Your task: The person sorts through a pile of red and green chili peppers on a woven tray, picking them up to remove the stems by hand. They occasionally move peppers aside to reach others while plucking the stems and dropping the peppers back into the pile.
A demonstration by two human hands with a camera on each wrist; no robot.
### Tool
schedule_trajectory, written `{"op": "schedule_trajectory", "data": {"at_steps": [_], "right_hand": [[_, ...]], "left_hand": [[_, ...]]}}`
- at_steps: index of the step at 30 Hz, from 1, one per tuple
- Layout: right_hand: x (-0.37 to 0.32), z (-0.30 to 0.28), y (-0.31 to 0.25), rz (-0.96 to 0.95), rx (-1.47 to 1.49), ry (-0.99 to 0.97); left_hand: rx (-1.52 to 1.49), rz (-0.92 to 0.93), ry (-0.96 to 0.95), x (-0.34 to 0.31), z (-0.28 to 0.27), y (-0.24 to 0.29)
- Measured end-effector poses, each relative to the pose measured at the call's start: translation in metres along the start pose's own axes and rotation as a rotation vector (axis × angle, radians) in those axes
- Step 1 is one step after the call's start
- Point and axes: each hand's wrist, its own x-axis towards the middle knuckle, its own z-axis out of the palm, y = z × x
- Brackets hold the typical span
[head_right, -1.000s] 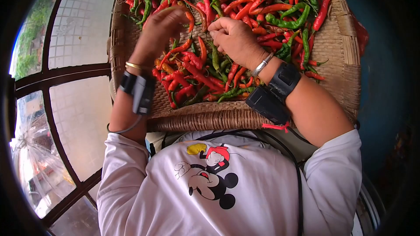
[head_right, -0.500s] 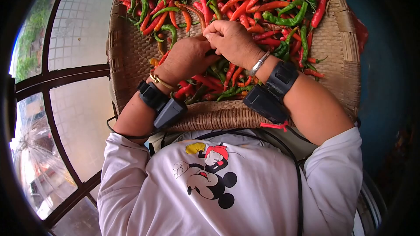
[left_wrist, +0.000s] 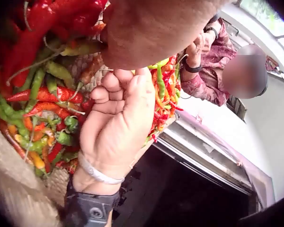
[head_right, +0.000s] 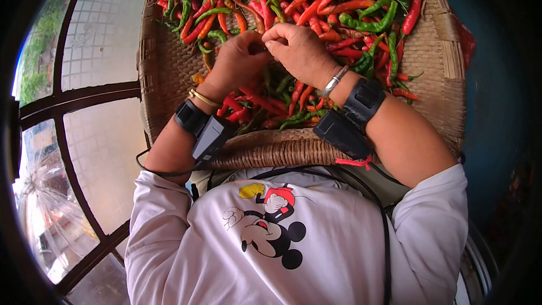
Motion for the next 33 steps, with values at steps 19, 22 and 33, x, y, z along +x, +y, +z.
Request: {"op": "schedule_trajectory", "data": {"at_steps": [19,22,33], "right_hand": [[-0.006,-0.002,-0.017,0.104,-0.137,-0.334],[-0.009,-0.001,-0.02,0.161,-0.026,-0.305],[-0.009,-0.002,-0.023,0.216,0.041,-0.245]], "left_hand": [[-0.792,-0.114,0.252,0.0,0.001,0.009],[-0.842,-0.112,0.267,0.0,0.004,0.009],[-0.829,-0.149,0.149,-0.003,0.004,0.016]]}}
